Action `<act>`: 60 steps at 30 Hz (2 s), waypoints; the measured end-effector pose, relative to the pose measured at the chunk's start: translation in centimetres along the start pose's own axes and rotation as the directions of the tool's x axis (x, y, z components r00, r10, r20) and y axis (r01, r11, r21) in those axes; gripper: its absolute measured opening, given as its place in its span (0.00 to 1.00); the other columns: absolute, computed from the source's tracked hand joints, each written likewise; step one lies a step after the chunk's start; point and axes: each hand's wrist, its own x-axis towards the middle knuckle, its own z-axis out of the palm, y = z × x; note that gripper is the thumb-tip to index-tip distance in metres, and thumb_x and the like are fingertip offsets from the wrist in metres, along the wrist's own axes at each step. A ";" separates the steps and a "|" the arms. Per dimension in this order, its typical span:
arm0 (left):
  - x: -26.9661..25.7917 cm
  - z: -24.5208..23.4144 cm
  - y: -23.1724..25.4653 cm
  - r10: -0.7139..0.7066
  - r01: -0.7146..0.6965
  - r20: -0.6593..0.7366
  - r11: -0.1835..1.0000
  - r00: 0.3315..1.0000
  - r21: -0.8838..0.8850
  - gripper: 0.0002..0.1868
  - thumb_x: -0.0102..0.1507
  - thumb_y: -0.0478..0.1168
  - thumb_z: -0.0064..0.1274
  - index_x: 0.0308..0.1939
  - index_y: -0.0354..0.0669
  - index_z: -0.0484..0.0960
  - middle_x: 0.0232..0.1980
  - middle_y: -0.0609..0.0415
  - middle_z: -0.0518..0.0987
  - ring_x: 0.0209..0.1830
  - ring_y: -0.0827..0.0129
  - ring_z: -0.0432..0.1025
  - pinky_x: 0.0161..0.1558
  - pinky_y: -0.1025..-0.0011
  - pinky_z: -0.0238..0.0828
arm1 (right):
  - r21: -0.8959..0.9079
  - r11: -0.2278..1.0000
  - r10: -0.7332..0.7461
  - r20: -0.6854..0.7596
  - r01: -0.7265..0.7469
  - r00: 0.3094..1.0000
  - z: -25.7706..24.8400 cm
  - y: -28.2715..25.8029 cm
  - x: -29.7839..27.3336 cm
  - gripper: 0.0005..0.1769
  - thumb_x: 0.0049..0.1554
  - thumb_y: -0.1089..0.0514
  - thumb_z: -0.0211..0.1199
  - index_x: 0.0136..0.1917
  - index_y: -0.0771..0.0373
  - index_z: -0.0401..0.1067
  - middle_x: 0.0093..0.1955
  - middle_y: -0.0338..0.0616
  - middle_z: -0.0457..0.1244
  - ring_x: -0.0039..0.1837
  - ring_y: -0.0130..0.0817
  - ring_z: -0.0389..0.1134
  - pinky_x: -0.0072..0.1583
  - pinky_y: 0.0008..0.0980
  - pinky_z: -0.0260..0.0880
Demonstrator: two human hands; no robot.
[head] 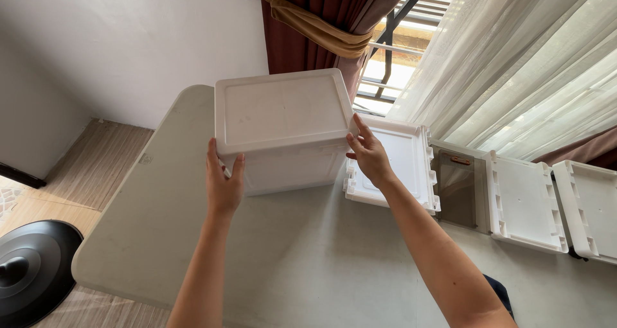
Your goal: The person disassembles a stack of white plastic storage crates on a table. They remove a transparent lid, then detach and remove multiple white plastic panels one by one, placing them on the table. The person handles the crates by hand without tools.
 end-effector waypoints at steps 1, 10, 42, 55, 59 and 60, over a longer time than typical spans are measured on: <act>-0.3 -0.1 0.1 -0.001 0.001 -0.005 1.000 1.000 0.002 0.41 0.68 0.47 0.52 0.79 0.38 0.50 0.78 0.41 0.61 0.74 0.52 0.60 0.67 0.58 0.60 | 0.011 1.000 0.007 0.010 -0.007 1.000 0.0 -0.1 0.0 0.36 0.64 0.47 0.54 0.83 0.41 0.47 0.68 0.44 0.63 0.67 0.34 0.66 0.59 0.35 0.76; -6.1 -2.9 1.0 -0.043 0.036 -0.096 0.997 0.994 -0.074 0.41 0.67 0.47 0.54 0.79 0.39 0.52 0.77 0.39 0.62 0.74 0.53 0.62 0.70 0.57 0.60 | 0.103 0.994 0.034 0.100 -0.045 0.994 0.7 -0.1 -3.7 0.34 0.66 0.47 0.52 0.83 0.41 0.51 0.66 0.48 0.61 0.63 0.35 0.63 0.60 0.37 0.74; -15.0 -8.1 2.2 -0.315 0.280 -0.048 0.896 0.948 -0.346 0.35 0.69 0.56 0.44 0.76 0.40 0.63 0.72 0.49 0.70 0.75 0.63 0.59 0.73 0.64 0.49 | 0.423 0.897 0.025 0.246 -0.131 0.969 -0.6 -0.6 -18.4 0.32 0.66 0.43 0.43 0.79 0.58 0.55 0.81 0.39 0.52 0.81 0.38 0.50 0.64 0.46 0.70; -17.0 -6.1 2.8 -0.384 0.319 -0.198 0.900 0.902 -0.296 0.37 0.68 0.58 0.49 0.73 0.38 0.61 0.63 0.45 0.72 0.61 0.63 0.68 0.60 0.67 0.64 | 0.436 0.894 0.039 0.157 -0.105 0.987 -1.0 0.1 -20.0 0.34 0.66 0.41 0.45 0.79 0.58 0.55 0.77 0.45 0.57 0.79 0.35 0.54 0.68 0.41 0.62; -18.8 -5.3 3.6 -0.372 0.297 -0.241 0.908 0.896 -0.296 0.35 0.70 0.57 0.50 0.72 0.37 0.61 0.63 0.47 0.71 0.62 0.64 0.67 0.60 0.68 0.63 | 0.454 0.884 0.057 0.130 -0.111 0.990 -2.4 0.8 -21.0 0.35 0.65 0.41 0.46 0.79 0.61 0.55 0.72 0.48 0.61 0.75 0.35 0.58 0.68 0.39 0.61; -19.2 -5.1 3.8 -0.367 0.291 -0.253 0.911 0.895 -0.291 0.35 0.70 0.57 0.50 0.71 0.37 0.62 0.63 0.47 0.71 0.61 0.64 0.67 0.60 0.67 0.63 | 0.462 0.880 0.060 0.126 -0.112 0.990 -2.9 1.1 -21.2 0.35 0.65 0.41 0.46 0.78 0.61 0.56 0.71 0.48 0.62 0.74 0.34 0.59 0.68 0.40 0.62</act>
